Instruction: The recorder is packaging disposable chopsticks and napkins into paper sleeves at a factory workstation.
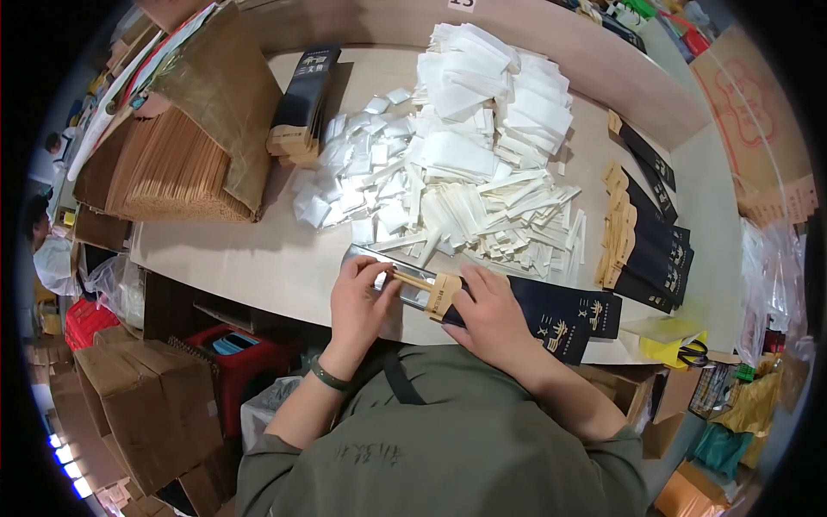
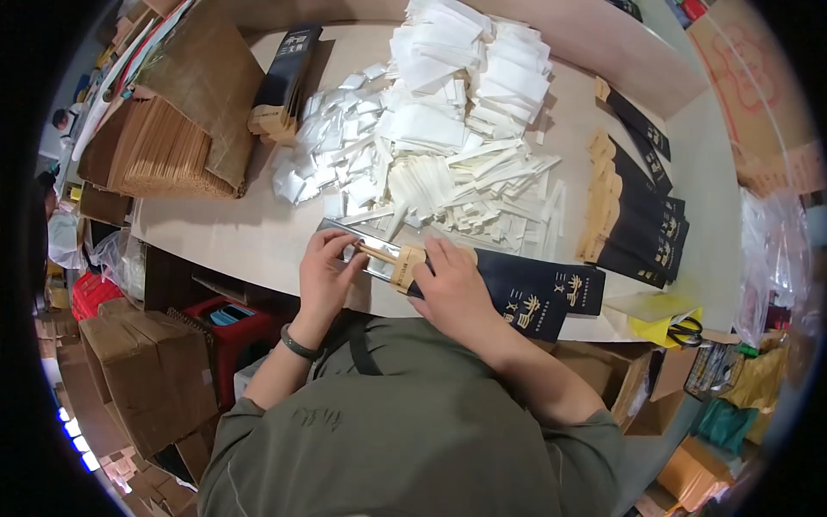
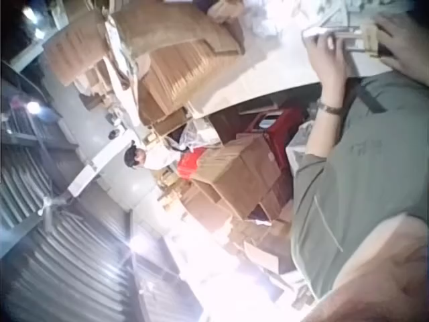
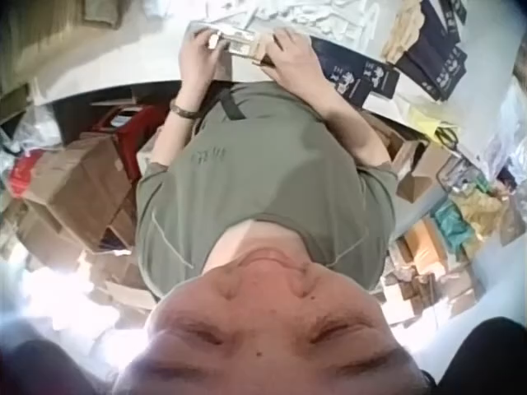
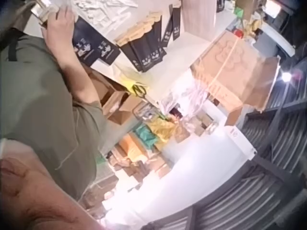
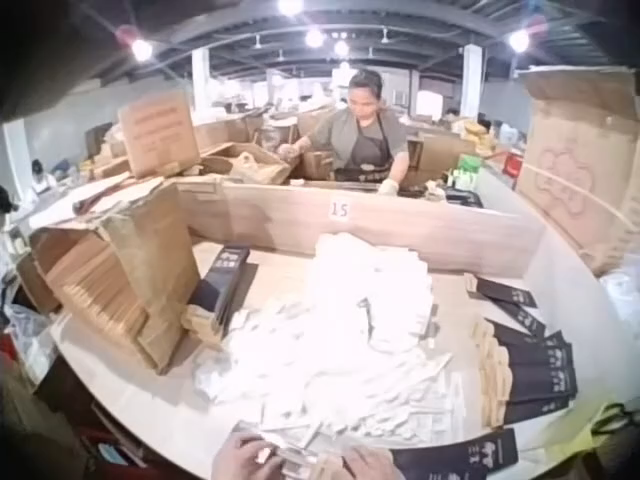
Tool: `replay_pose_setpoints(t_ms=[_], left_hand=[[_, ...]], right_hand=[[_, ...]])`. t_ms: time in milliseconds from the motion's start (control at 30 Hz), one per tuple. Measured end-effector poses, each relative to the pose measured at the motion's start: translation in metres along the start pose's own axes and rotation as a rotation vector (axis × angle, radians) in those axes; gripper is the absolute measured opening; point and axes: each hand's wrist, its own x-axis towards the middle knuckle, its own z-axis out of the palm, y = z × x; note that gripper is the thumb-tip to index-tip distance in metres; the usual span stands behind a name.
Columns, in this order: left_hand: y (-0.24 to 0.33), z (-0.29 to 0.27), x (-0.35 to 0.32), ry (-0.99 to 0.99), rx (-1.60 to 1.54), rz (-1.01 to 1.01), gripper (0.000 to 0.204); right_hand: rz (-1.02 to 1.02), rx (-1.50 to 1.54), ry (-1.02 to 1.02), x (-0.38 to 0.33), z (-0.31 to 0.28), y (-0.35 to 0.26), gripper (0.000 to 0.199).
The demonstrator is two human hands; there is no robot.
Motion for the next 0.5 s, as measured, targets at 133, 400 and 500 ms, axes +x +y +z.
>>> replay_pose_setpoints(t_ms=[133, 400, 500], left_hand=[[0.035, 0.015, -0.007, -0.396, -0.320, 0.051, 0.040], [0.017, -0.022, 0.016, -0.457, 0.537, 0.485, 0.054], [0.027, -0.029, 0.026, -0.407, 0.431, 0.128, 0.038]], right_hand=[[-0.038, -0.023, 0.017, 0.003, 0.014, -0.004, 0.047], [-0.244, 0.167, -0.034, 0.012, -0.034, 0.018, 0.018], [0.025, -0.165, 0.050, 0.001, -0.093, 0.095, 0.019]])
